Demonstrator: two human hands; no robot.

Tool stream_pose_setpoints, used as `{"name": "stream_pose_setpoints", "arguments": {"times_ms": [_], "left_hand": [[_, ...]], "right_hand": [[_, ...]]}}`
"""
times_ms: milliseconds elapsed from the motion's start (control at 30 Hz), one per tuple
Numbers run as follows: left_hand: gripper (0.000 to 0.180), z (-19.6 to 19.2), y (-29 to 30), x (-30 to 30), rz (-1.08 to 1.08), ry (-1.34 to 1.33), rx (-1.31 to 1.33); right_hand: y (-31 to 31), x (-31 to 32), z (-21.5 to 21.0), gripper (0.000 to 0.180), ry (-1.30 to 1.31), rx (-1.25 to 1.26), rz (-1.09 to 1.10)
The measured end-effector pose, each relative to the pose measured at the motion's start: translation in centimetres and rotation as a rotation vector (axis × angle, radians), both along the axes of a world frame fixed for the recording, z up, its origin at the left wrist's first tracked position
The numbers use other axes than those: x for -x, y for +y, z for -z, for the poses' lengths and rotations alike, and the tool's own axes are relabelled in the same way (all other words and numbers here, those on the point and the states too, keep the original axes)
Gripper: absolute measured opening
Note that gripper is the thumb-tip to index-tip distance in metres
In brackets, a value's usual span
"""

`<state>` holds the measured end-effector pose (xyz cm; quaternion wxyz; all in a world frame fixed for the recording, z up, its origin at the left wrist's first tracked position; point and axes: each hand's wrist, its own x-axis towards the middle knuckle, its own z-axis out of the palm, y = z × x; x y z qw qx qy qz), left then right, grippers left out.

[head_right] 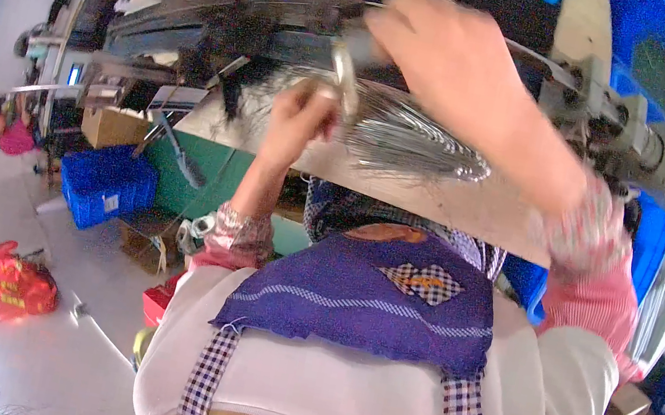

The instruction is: Assembling and aligning artificial eyelash fibers using a machine and specialized tools.

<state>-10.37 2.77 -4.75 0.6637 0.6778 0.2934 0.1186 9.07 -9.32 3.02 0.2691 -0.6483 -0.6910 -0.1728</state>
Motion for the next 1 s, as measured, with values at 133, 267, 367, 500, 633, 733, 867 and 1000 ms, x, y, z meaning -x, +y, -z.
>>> {"name": "stream_pose_setpoints", "arguments": {"times_ms": [133,267,367,500,633,733,867,1000], "left_hand": [[0.05,3.8,5.9,5.8,-0.688,-0.141,0.163],[0.038,1.2,7.9,4.8,-0.682,-0.095,0.243],[0.028,2.9,7.7,5.0,-0.735,-0.192,0.25],[0.023,2.7,4.8,3.4,-0.763,-0.444,0.146],[0.024,-5.9,-3.9,-3.6,-0.479,-0.55,0.082],[0.026,-7.5,-5.4,-8.9,0.46,-0.418,0.466],[0.025,-4.1,-5.5,-12.0,0.221,-0.202,0.714],[0.023,-3.3,-5.0,-11.2,-0.015,-0.282,0.642]], "right_hand": [[-3.6,0.5,4.1,0.022,0.103,0.45,0.265],[-1.3,-3.1,7.7,0.015,0.189,0.551,0.538],[-2.3,-3.8,8.2,0.021,0.257,0.553,0.498],[-7.8,-1.5,4.1,0.03,0.391,0.406,0.291],[-11.1,-0.6,-1.2,0.028,0.669,0.552,0.408],[-11.5,-0.9,-2.4,0.028,0.643,0.507,0.451],[-13.5,-0.9,-3.7,0.025,0.643,0.469,0.471],[-12.8,-2.7,-5.0,0.019,0.525,0.192,0.468]]}}
